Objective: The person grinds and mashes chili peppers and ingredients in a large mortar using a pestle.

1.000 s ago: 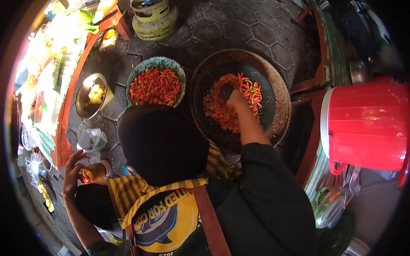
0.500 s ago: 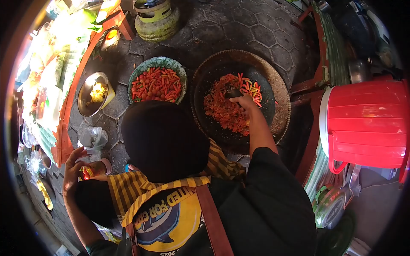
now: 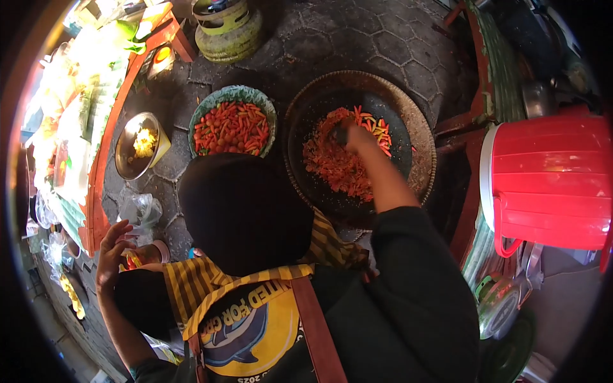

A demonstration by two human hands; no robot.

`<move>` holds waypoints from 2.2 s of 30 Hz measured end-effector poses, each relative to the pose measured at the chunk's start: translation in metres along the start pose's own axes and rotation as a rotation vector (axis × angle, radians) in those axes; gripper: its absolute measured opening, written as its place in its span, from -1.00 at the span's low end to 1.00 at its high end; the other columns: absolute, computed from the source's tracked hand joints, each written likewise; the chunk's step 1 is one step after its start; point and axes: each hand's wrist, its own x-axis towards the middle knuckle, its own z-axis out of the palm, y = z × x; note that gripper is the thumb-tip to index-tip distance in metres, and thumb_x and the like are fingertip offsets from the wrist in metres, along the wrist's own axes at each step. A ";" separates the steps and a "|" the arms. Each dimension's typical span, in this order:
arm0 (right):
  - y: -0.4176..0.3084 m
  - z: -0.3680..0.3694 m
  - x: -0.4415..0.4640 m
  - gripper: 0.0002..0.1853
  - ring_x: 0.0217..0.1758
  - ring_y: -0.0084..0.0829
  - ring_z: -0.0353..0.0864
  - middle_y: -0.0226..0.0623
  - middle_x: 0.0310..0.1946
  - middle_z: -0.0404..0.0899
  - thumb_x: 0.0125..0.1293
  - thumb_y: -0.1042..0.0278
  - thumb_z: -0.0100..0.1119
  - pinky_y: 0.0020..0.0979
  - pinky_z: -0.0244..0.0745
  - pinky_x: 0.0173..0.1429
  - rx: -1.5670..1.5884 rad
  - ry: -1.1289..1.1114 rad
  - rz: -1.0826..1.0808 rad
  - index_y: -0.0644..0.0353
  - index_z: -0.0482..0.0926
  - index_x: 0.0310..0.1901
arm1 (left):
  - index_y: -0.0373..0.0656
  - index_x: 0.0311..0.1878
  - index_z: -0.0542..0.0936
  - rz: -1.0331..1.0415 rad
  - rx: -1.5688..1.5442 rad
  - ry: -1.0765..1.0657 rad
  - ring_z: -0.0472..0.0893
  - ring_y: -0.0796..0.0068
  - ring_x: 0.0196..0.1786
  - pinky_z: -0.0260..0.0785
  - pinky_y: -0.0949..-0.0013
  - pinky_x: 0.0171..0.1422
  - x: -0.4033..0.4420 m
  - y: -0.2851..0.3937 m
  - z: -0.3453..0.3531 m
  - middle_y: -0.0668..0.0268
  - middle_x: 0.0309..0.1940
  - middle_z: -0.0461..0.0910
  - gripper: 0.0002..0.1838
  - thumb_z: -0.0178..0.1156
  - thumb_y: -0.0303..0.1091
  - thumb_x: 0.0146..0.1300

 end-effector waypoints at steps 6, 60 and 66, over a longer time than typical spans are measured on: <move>-0.035 -0.048 -0.080 -0.47 -0.10 -0.16 0.62 -0.01 -0.19 0.59 -0.03 0.47 0.27 -0.14 0.50 -0.07 0.025 0.177 0.156 0.23 0.34 0.05 | -0.24 0.22 0.37 -0.039 -0.068 0.040 0.58 0.60 -0.21 0.39 0.51 0.00 -0.006 -0.003 -0.002 0.14 0.10 0.42 -0.46 -0.04 -0.65 0.10; -0.044 -0.035 -0.095 -0.36 -0.08 -0.05 0.61 0.08 -0.16 0.57 -0.05 0.48 0.26 -0.12 0.51 -0.03 0.115 0.256 0.212 0.31 0.28 0.13 | -0.25 0.25 0.33 -0.015 -0.078 0.076 0.55 0.62 -0.15 0.39 0.52 0.03 -0.010 -0.015 -0.010 0.24 0.13 0.39 -0.43 -0.13 -0.68 0.09; -0.029 -0.004 -0.018 -0.55 -0.10 -0.09 0.61 0.03 -0.15 0.59 -0.11 0.43 0.31 -0.20 0.52 -0.08 0.088 0.112 0.144 0.30 0.47 -0.11 | -0.25 0.25 0.34 0.008 -0.007 0.015 0.54 0.60 -0.17 0.39 0.52 0.02 0.000 -0.010 -0.006 0.23 0.16 0.39 -0.44 -0.11 -0.67 0.09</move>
